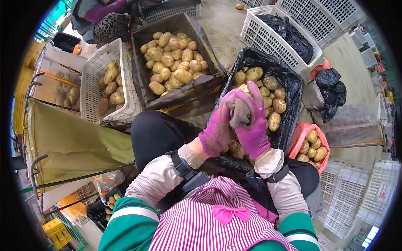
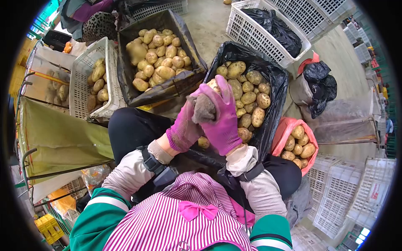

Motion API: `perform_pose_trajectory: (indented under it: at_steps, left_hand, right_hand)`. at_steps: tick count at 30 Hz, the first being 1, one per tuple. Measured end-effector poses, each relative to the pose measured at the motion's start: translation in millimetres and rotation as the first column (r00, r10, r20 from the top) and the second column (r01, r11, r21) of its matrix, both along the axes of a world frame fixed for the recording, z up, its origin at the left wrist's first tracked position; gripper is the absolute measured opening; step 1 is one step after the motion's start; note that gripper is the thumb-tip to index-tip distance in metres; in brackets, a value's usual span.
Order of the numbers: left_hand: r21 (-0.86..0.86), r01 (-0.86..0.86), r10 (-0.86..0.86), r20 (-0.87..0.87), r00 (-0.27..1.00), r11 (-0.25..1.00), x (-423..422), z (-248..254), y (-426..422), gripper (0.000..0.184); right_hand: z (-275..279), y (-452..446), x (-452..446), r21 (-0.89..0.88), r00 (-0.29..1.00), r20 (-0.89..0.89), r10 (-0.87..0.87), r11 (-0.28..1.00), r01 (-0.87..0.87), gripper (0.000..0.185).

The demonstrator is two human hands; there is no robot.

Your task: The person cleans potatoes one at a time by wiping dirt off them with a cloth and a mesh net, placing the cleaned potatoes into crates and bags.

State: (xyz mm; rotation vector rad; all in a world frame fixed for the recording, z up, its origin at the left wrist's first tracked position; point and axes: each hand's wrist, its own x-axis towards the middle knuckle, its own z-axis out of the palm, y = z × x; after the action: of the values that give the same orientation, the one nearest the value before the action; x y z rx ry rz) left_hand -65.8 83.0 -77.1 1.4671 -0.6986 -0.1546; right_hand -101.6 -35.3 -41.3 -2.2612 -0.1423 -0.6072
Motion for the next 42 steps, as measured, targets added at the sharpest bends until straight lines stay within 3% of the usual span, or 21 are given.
perform_pose_trajectory:
  at_steps: [2, 4, 5, 6, 7, 9, 11, 14, 16, 17, 20, 22, 24, 27, 28, 30, 32, 36, 38, 40, 42]
  left_hand:
    - [0.159, -0.079, 0.058, 0.135, 0.989, 0.984, 4.2, 2.0, -2.3, 0.078]
    - [0.152, -0.096, 0.052, 0.27, 0.962, 0.984, 4.3, 11.7, -6.6, 0.068]
    - [-0.174, 0.044, -0.108, -0.378, 0.92, 0.984, 1.9, 20.0, -10.9, 0.056]
    - [-0.487, -0.051, -0.407, -0.779, 0.476, 0.872, 0.2, 26.4, -14.2, 0.049]
    - [-0.478, -0.032, -0.408, -0.781, 0.472, 0.878, -3.6, 30.6, -14.6, 0.049]
    - [-0.581, 0.165, -0.552, -0.589, 0.59, 0.797, -5.9, 42.3, -7.0, 0.054]
    - [-0.75, -0.118, -0.751, -0.659, 0.05, 0.651, 0.5, 63.8, -3.8, 0.057]
    - [-0.804, -0.151, -0.803, -0.59, 0.087, 0.575, 7.6, 58.4, -1.1, 0.058]
    - [-0.792, -0.189, -0.801, -0.597, 0.043, 0.581, 8.1, 45.9, 3.6, 0.057]
    - [-0.791, -0.151, -0.795, -0.605, 0.048, 0.593, 8.5, 40.3, 4.3, 0.056]
    - [-0.778, -0.042, -0.776, -0.629, 0.052, 0.627, 5.1, 25.0, 4.5, 0.054]
    - [-0.76, 0.031, -0.76, -0.647, 0.056, 0.649, 1.5, 20.3, 6.4, 0.052]
    - [-0.687, 0.043, -0.684, -0.714, 0.149, 0.726, 1.1, 25.9, 5.0, 0.052]
    - [-0.793, 0.051, -0.793, -0.609, -0.021, 0.608, 7.6, 30.6, 8.1, 0.054]
    - [-0.688, 0.032, -0.687, -0.721, 0.084, 0.725, 9.1, 25.9, 7.2, 0.054]
    - [-0.442, -0.052, -0.412, -0.867, 0.28, 0.895, 14.5, 14.7, 0.0, 0.055]
    - [-0.162, -0.191, -0.069, -0.905, 0.42, 0.968, 13.6, 8.5, -5.6, 0.058]
    - [-0.39, -0.296, -0.262, -0.882, 0.392, 0.872, 12.0, 9.4, -1.7, 0.061]
    - [-0.454, -0.286, -0.334, -0.861, 0.383, 0.844, 16.4, 12.8, 4.9, 0.053]
    - [-0.58, -0.266, -0.481, -0.802, 0.355, 0.77, 19.4, 18.8, 10.0, 0.052]
    - [-0.641, -0.262, -0.552, -0.76, 0.342, 0.721, 18.9, 25.1, 10.4, 0.06]
  right_hand:
    - [-3.1, -5.0, 3.5, 0.248, 0.999, 0.054, -0.005, 0.969, -0.008, 0.055]
    - [2.4, -15.6, 8.4, 0.192, 0.992, 0.111, -0.064, 0.98, 0.041, 0.044]
    - [9.0, -20.1, 9.6, 0.265, 0.993, -0.035, -0.116, 0.957, 0.121, 0.04]
    - [12.4, -26.8, 13.4, 0.326, 0.972, -0.179, -0.153, 0.923, 0.205, 0.037]
    - [3.4, -50.1, 19.2, 0.51, 0.869, -0.436, -0.232, 0.732, 0.452, 0.036]
    - [12.3, -59.5, 13.1, 0.649, 0.926, -0.342, -0.158, 0.674, 0.354, 0.037]
    - [34.7, -53.5, 5.8, 0.853, 0.94, -0.336, -0.055, 0.405, 0.329, 0.036]
    - [46.9, -39.7, -2.2, 0.861, 0.979, -0.201, -0.017, 0.475, 0.185, 0.036]
    - [24.4, -41.1, 0.1, 0.749, 0.991, -0.123, -0.05, 0.651, 0.126, 0.033]
    - [21.6, -37.2, 0.7, 0.482, 0.999, 0.043, -0.025, 0.876, 0.001, 0.033]
    - [17.2, -31.7, -1.6, 0.194, 0.992, 0.12, 0.026, 0.98, -0.049, 0.033]
    - [17.2, -35.8, 5.4, 0.724, 0.984, -0.177, 0.019, 0.68, 0.118, 0.033]
    - [28.8, -39.0, 6.1, 0.708, 0.983, -0.18, 0.028, 0.697, 0.11, 0.033]
    - [39.9, -47.3, -0.7, 0.874, 0.941, -0.3, 0.155, 0.439, 0.207, 0.045]
    - [37.0, -44.9, -1.2, 0.874, 0.94, -0.302, 0.16, 0.44, 0.207, 0.045]
    - [33.3, -39.8, -1.9, 0.543, 0.978, -0.114, 0.173, 0.836, -0.085, 0.041]
    - [15.7, -30.3, -6.6, 0.628, 0.965, -0.191, 0.18, 0.778, -0.021, 0.036]
    - [10.2, -21.2, -6.7, 0.586, 0.993, -0.012, 0.118, 0.805, -0.089, 0.034]
    - [20.8, -33.8, -3.1, 0.873, 0.973, -0.13, 0.193, 0.487, 0.02, 0.037]
    - [17.9, -36.4, -2.2, 0.867, 0.969, -0.205, 0.14, 0.486, 0.114, 0.036]
    - [15.2, -29.3, 0.4, 0.224, 0.991, 0.037, 0.127, 0.965, -0.132, 0.037]
